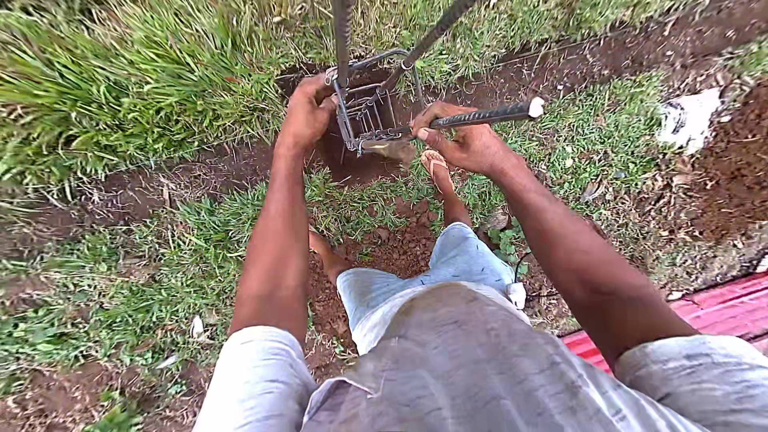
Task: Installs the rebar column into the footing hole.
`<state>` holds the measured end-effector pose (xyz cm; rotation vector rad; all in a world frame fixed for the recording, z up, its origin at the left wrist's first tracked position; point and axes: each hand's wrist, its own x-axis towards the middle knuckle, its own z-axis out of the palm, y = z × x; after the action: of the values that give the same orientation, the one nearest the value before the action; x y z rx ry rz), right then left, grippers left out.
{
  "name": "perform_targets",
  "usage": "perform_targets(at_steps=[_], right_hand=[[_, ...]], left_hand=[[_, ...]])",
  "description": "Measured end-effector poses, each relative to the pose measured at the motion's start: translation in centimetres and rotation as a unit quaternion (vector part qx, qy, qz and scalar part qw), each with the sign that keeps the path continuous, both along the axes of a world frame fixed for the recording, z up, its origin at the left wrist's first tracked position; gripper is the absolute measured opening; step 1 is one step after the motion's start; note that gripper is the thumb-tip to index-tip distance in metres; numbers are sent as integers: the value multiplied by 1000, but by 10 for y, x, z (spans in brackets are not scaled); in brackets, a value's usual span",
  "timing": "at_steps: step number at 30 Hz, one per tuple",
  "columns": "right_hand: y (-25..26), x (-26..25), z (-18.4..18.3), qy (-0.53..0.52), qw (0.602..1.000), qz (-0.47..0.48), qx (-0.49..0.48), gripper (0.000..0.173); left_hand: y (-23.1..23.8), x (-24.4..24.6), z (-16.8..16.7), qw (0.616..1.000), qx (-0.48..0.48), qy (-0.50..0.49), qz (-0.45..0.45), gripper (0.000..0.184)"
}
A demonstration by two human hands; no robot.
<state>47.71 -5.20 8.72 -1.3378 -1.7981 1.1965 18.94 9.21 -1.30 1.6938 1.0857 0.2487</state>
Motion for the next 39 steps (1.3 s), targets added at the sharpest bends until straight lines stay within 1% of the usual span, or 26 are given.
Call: perform_targets(at_steps=[2, 4, 5, 7, 9, 10, 12, 14, 15, 16, 18, 19, 20, 22, 24, 26, 28, 30, 34, 39], right_hand=[[-1, 0, 1, -8, 998, -56, -1, 27], [0, -7, 5, 53, 989, -136, -2, 24], [0, -13, 7, 106, 977, -182, 1, 22], [-1, -29, 5, 204, 940, -272, 7, 28], [-2, -40, -2, 246, 912, -329, 15, 32], [-2, -43, -4, 247, 909, -334, 17, 34], [-3, -48, -8, 240, 915, -323, 21, 37], [1, -53, -10, 228, 922, -311, 30, 40], [4, -56, -10, 223, 925, -308, 32, 42], [8, -61, -8, 213, 928, -305, 30, 43], [16, -71, -4, 195, 935, -295, 28, 44], [18, -75, -2, 193, 936, -293, 35, 44], [22, -79, 2, 195, 936, -290, 44, 43], [30, -83, 18, 209, 939, -270, 53, 43], [41, -85, 40, 230, 938, -255, 52, 42], [54, -86, 63, 242, 937, -246, 56, 43], [61, -91, 83, 264, 934, -237, 49, 43], [69, -93, 103, 279, 929, -238, 48, 44], [88, -102, 152, 261, 940, -216, 49, 43], [90, -107, 208, 264, 938, -217, 49, 42]], left_hand=[[3, 17, 33, 998, 25, -45, -32, 48], [5, 31, 57, 996, 36, -64, -54, 48], [6, 35, 62, 995, 34, -72, -67, 47], [5, 37, 61, 992, 13, -89, -89, 47], [4, 36, 61, 992, -11, -84, -96, 51], [4, 33, 62, 991, -24, -86, -96, 50], [3, 24, 62, 989, -74, -116, -54, 45], [3, 20, 61, 976, -146, -158, 35, 44], [3, 23, 59, 968, -165, -167, 89, 47], [3, 29, 56, 964, -167, -164, 130, 53], [5, 38, 56, 967, -143, -141, 156, 67], [4, 38, 59, 970, -131, -129, 159, 67], [2, 35, 64, 971, -121, -129, 164, 63], [-7, 21, 73, 960, -112, -174, 188, 53], [-20, 9, 89, 941, -115, -221, 228, 47], [-29, 3, 113, 931, -106, -243, 252, 46], [-34, 0, 138, 925, -98, -243, 275, 49], [-34, -2, 159, 927, -86, -241, 276, 51], [-34, -12, 203, 911, -74, -246, 321, 53], [-40, -13, 259, 911, -67, -222, 341, 58]])
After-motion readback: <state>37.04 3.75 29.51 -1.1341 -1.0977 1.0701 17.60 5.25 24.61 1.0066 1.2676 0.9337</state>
